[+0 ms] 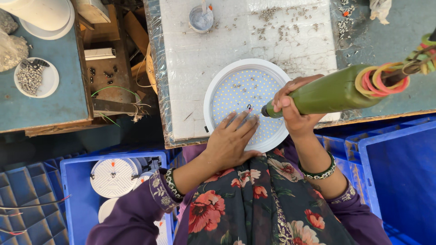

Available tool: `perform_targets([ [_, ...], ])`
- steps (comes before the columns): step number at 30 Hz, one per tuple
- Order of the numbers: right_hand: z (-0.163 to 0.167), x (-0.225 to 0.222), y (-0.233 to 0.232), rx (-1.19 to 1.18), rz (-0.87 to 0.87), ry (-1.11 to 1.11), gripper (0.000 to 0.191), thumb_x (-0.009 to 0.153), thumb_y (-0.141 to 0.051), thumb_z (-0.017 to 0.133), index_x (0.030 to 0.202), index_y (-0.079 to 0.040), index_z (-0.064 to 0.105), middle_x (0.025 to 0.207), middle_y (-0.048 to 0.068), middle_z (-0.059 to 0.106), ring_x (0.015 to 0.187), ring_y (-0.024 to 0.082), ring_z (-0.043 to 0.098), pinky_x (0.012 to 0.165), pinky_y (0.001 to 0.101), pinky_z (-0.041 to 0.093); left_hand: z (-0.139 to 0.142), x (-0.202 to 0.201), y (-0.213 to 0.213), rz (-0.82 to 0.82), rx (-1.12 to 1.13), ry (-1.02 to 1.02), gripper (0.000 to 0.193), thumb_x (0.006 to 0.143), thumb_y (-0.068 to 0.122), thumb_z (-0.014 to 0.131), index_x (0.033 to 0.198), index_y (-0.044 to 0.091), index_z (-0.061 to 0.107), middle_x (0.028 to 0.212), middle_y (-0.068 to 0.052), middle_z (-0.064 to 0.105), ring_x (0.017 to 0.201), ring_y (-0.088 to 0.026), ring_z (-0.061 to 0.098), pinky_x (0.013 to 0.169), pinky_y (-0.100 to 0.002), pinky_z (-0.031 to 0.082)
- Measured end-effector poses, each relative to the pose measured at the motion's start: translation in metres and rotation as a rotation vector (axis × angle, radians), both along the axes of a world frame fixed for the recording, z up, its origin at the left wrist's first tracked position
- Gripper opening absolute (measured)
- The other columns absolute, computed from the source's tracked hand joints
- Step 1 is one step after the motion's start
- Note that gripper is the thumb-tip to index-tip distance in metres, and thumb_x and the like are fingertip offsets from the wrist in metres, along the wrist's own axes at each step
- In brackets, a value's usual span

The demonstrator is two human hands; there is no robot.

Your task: The person uses a green handheld tool to apply adhesive or secure components onto a circular LED light panel. They rotate the panel with their left hand while applying the substance with the tool in their right hand, working on a cluttered workbench.

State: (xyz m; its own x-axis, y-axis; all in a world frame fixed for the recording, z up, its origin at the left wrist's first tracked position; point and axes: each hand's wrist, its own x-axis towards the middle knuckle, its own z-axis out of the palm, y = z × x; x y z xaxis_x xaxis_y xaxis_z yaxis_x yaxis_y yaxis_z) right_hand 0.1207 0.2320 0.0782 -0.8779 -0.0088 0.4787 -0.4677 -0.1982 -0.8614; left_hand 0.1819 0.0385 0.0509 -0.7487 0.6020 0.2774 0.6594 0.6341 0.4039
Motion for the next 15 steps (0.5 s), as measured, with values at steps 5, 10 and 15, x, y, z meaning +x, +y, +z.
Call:
perform_targets([
  [5,0.0,-0.007,-0.002,0.012,0.009,0.0,0.029,0.105,-0.009,0.07,0.117,-0.002,0.045,0.085,0.012,0.057,0.063,0.016,0.059,0.06,0.0298,0.055,-0.008,-0.011,-0.001,-0.015,-0.058,0.029,0.065,0.093,0.059,0.06,0.13,0.006,0.064,0.137,-0.007,0.06,0.137,-0.03,0.048,0.114,-0.052,0.037],
  [10,-0.001,-0.011,-0.002,0.029,0.008,0.021,0.028,0.105,-0.009,0.069,0.117,-0.003,0.045,0.083,0.011,0.057,0.062,0.015,0.058,0.06,0.0293,0.055,-0.011,-0.014,-0.002,-0.001,-0.035,0.068,0.063,0.094,0.057,0.061,0.128,0.004,0.065,0.135,-0.008,0.061,0.136,-0.029,0.05,0.112,-0.051,0.04],
  [15,-0.007,-0.016,-0.001,0.066,0.002,0.034,0.027,0.107,-0.007,0.067,0.117,-0.003,0.043,0.081,0.01,0.057,0.061,0.014,0.058,0.06,0.029,0.055,-0.014,-0.02,0.001,0.014,-0.023,0.063,0.059,0.095,0.053,0.062,0.127,0.004,0.065,0.134,-0.008,0.061,0.135,-0.029,0.051,0.112,-0.052,0.04],
])
